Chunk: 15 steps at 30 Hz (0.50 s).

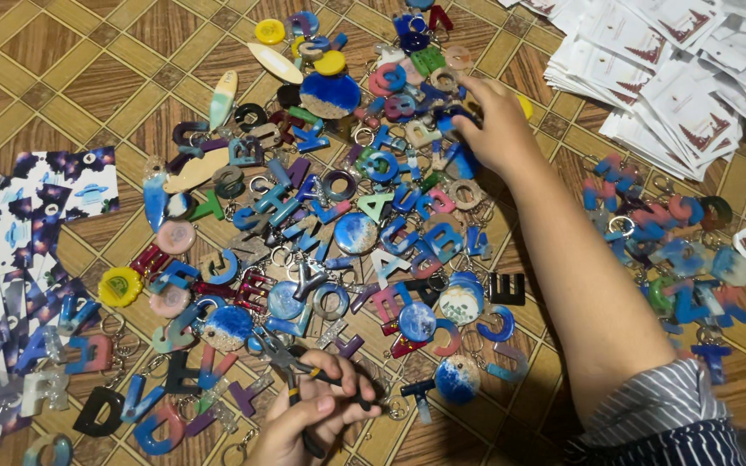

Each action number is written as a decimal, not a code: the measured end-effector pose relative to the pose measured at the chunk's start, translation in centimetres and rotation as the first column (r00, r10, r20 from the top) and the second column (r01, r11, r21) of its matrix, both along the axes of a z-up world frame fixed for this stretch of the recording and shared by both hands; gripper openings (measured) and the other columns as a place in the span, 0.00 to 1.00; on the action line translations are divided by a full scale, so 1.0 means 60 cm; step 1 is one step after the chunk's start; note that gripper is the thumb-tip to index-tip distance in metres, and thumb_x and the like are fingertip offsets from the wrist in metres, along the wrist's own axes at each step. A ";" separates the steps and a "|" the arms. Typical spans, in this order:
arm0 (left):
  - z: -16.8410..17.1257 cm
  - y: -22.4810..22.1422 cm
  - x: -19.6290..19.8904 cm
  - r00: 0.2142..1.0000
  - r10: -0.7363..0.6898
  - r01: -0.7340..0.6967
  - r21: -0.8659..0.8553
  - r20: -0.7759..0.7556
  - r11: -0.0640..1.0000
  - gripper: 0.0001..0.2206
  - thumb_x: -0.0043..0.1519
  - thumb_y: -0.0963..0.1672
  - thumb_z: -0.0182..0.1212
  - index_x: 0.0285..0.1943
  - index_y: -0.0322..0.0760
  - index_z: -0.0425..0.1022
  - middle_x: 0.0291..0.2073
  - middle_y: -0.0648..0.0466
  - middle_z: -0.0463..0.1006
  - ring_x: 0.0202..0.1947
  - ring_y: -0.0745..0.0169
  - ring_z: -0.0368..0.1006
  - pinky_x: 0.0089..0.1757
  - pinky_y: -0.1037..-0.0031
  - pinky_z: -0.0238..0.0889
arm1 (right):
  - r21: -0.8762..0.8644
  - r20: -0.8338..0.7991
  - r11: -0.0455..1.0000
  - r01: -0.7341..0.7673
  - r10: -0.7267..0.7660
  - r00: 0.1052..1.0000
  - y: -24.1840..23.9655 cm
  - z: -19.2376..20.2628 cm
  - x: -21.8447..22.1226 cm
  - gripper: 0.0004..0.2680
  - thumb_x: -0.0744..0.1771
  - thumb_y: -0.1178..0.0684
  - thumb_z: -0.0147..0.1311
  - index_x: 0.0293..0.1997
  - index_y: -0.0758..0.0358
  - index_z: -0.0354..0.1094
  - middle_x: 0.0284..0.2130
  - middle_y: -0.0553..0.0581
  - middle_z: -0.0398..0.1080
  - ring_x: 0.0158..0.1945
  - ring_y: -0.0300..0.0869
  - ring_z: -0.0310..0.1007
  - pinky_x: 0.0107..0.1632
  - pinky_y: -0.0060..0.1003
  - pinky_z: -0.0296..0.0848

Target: The person attaches metal rings and chains to resin letter charms using pliers.

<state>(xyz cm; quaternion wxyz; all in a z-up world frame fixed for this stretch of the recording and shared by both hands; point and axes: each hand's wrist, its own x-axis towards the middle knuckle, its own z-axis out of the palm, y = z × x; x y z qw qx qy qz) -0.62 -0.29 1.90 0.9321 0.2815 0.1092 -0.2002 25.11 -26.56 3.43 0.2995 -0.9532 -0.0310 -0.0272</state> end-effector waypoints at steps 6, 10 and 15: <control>-0.007 0.003 0.005 1.000 -0.031 0.031 -0.038 -0.001 0.999 0.09 0.49 0.38 0.55 0.35 0.29 0.61 0.27 0.43 0.63 0.35 0.47 0.66 0.39 0.58 0.68 | -0.091 0.245 0.980 -0.174 0.192 0.950 -0.021 -0.062 0.029 0.02 0.61 0.61 0.54 0.30 0.60 0.70 0.31 0.56 0.69 0.37 0.48 0.66 0.41 0.43 0.62; -0.008 0.003 0.008 0.997 -0.049 0.052 -0.061 0.061 0.997 0.09 0.50 0.38 0.55 0.35 0.29 0.60 0.28 0.43 0.62 0.36 0.48 0.66 0.40 0.59 0.68 | 0.001 0.143 0.990 -0.143 0.141 0.980 -0.008 -0.036 0.010 0.03 0.61 0.62 0.54 0.34 0.61 0.68 0.31 0.55 0.71 0.35 0.41 0.69 0.39 0.37 0.67; -0.006 0.004 0.008 0.998 -0.046 0.049 -0.059 0.052 0.997 0.09 0.50 0.38 0.54 0.36 0.29 0.61 0.28 0.43 0.63 0.36 0.47 0.67 0.40 0.57 0.68 | -0.062 -0.091 0.998 -0.010 0.005 0.996 0.002 -0.016 0.009 0.18 0.63 0.46 0.49 0.57 0.60 0.56 0.54 0.61 0.52 0.59 0.52 0.44 0.57 0.54 0.46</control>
